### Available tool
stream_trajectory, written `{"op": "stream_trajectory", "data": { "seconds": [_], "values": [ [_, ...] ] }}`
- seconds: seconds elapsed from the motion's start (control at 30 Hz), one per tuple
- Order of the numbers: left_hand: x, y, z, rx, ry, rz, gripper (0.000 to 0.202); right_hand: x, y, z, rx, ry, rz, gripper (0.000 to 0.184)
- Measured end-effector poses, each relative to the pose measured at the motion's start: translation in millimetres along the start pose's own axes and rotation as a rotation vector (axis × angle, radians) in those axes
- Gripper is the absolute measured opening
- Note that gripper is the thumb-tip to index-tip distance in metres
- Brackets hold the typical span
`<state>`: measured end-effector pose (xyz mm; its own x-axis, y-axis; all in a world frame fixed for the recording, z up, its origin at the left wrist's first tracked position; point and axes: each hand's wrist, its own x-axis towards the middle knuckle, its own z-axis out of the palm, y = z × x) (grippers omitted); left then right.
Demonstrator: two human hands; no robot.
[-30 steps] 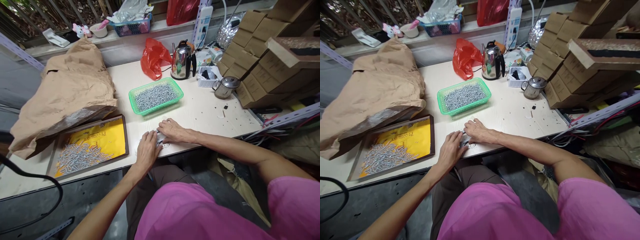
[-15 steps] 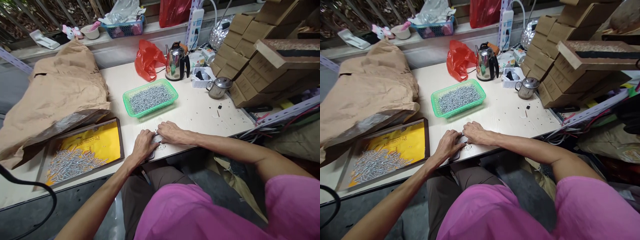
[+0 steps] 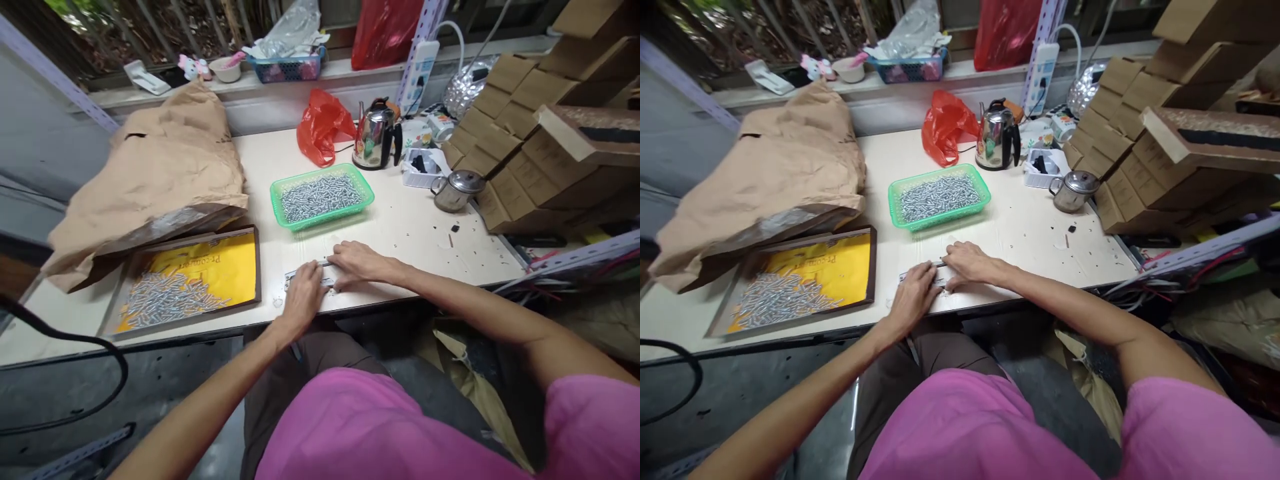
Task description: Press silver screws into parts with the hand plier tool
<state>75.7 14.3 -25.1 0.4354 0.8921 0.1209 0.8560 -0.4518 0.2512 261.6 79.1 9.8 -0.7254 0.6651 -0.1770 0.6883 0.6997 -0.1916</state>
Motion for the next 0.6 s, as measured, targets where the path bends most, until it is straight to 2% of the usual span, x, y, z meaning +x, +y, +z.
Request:
{"op": "stream_trajectory", "data": {
  "seconds": [0.1, 0.23, 0.4, 0.47, 0.6],
  "values": [
    [-21, 18, 11.3, -0.031, 0.060, 0.025, 0.037, 4, 7, 1, 0.042, 0.014, -0.012, 0.036],
    [-35, 35, 17.4, -0.100, 0.038, 0.078, 0.040, 21, 12, 10, -0.045, 0.130, 0.083, 0.015],
    [-38, 37, 16.6, -0.139, 0.046, 0.079, 0.046, 39, 3, 8, -0.138, 0.180, 0.159, 0.019],
    [-39, 36, 19.1, -0.145, 0.055, 0.092, 0.051, 41, -13, 3, -0.146, 0.173, 0.086, 0.021],
    [-45, 36, 29.4, -0.189, 0.032, 0.076, 0.055, 44, -63, -3, -0.084, 0.080, -0.323, 0.018]
  ]
}}
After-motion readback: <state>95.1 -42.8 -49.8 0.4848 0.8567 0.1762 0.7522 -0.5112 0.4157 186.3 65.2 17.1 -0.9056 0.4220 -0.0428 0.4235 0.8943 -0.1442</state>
